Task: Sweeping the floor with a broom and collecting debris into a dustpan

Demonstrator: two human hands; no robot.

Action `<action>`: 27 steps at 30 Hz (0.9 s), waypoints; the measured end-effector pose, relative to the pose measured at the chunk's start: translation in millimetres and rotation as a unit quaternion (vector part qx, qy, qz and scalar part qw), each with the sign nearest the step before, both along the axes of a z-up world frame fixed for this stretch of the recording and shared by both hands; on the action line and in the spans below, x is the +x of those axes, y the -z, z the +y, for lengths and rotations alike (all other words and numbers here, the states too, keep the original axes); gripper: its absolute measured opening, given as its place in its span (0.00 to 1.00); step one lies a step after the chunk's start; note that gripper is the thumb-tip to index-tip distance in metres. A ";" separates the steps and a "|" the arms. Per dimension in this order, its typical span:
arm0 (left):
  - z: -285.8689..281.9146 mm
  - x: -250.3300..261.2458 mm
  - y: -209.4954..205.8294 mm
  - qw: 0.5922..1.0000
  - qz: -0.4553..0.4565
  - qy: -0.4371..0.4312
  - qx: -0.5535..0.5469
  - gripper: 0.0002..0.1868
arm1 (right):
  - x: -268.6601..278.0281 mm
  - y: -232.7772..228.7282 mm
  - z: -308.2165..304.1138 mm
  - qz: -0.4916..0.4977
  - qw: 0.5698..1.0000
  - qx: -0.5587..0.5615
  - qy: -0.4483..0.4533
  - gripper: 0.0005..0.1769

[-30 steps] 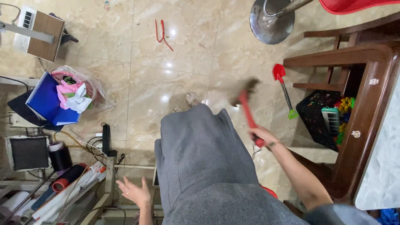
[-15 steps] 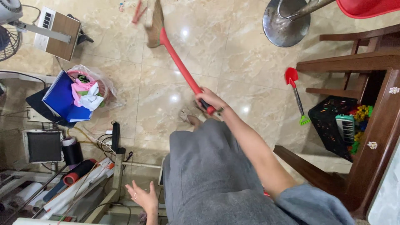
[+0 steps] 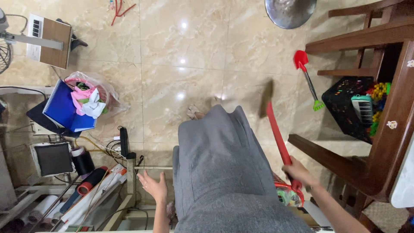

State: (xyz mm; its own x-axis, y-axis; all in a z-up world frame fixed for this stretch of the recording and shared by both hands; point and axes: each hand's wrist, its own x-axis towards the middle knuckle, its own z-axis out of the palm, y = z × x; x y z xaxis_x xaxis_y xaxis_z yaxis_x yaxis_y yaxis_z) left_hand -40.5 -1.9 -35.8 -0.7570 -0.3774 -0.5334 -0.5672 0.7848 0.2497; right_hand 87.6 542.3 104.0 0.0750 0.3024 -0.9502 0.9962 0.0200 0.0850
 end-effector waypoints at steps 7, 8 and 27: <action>-9.5 -4.8 -9.7 0.999 0.028 0.040 -0.022 0.45 | -117.2 89.1 -43.9 0.169 0.965 -0.199 0.021 0.04; -17.7 0.1 -3.8 0.998 0.027 0.053 -0.022 0.45 | -149.5 102.1 -61.3 0.170 0.965 -0.197 0.034 0.04; -6.3 -13.2 30.4 0.982 0.040 0.184 -0.017 0.47 | 31.3 42.1 -80.5 0.327 0.938 0.048 -0.100 0.43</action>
